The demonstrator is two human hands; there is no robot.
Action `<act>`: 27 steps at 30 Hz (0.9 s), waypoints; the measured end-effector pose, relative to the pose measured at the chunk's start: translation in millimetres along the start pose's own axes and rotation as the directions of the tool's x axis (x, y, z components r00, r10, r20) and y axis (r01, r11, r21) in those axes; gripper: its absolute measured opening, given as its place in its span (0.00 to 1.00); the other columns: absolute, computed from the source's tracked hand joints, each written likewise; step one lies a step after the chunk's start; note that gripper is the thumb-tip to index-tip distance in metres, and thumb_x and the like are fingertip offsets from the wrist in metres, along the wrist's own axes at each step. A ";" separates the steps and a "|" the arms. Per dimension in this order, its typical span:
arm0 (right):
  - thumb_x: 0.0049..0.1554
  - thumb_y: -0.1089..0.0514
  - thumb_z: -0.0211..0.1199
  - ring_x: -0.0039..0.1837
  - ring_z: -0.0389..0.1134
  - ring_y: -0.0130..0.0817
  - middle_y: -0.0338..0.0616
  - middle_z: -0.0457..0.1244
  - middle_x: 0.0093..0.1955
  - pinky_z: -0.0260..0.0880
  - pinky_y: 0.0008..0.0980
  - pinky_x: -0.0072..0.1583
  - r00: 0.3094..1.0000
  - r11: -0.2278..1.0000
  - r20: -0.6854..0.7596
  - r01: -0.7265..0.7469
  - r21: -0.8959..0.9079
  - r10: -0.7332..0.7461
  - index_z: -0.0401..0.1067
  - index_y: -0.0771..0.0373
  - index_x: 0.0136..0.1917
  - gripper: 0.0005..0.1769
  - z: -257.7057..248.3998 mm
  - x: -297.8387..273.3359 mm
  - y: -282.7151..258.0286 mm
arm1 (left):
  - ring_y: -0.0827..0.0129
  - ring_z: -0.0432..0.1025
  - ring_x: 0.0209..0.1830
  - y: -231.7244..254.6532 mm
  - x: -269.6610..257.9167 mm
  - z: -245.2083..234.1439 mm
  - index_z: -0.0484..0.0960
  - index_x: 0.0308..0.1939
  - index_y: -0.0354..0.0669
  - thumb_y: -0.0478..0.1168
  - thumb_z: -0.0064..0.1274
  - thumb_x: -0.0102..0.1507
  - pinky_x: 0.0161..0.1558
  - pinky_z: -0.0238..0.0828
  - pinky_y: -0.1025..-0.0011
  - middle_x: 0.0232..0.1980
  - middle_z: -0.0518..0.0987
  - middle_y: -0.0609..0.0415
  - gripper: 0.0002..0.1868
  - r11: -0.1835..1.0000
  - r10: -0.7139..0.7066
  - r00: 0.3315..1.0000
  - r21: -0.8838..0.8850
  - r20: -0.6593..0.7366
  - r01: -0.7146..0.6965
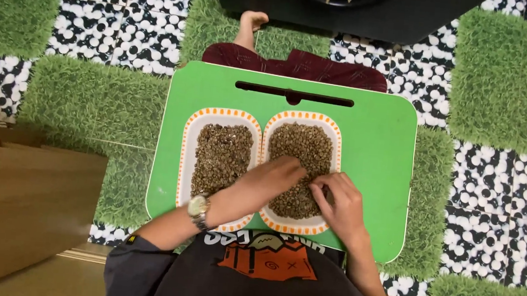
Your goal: The person sorts green coffee beans by hand, transferring them between two containers and shifting them within the containers to inspect and remove individual beans.
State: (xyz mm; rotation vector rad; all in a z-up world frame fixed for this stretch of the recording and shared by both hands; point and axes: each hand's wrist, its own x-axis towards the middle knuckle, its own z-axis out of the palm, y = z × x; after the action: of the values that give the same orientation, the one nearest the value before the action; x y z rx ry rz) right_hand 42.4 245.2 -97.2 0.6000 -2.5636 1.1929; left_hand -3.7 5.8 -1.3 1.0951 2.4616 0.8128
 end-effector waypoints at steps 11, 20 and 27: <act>0.58 0.59 0.68 0.41 0.71 0.42 0.41 0.69 0.36 0.73 0.37 0.45 0.999 1.000 0.053 0.005 0.025 -0.007 0.78 0.59 0.45 0.02 0.1 10.8 -20.3 | 0.49 0.79 0.48 -64.8 -62.0 17.1 0.75 0.60 0.32 0.49 0.54 0.67 0.37 0.81 0.57 0.50 0.78 0.38 0.25 0.792 -0.440 0.881 0.389 -0.171 0.471; 0.58 0.58 0.68 0.41 0.71 0.41 0.41 0.69 0.36 0.73 0.35 0.44 0.997 1.000 0.072 0.014 0.025 -0.015 0.78 0.60 0.45 0.04 4.4 5.7 -15.9 | 0.50 0.79 0.53 -68.9 -56.5 28.2 0.78 0.57 0.34 0.36 0.55 0.66 0.35 0.83 0.63 0.54 0.77 0.36 0.16 0.806 -0.398 0.913 0.441 -0.092 0.396; 0.58 0.59 0.67 0.40 0.70 0.42 0.43 0.69 0.36 0.73 0.37 0.43 0.999 0.999 0.032 0.028 0.033 -0.029 0.78 0.60 0.46 0.04 3.8 10.3 -15.4 | 0.50 0.76 0.58 -58.5 -55.5 9.1 0.80 0.55 0.32 0.27 0.55 0.63 0.47 0.81 0.59 0.55 0.79 0.36 0.16 0.852 -0.354 0.929 0.372 -0.108 0.368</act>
State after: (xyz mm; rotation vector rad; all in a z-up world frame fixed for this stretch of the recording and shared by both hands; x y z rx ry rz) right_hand 40.2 230.6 -85.3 0.6660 -2.5581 1.2271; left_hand 3.7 -64.5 -41.1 0.6856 2.8108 0.2352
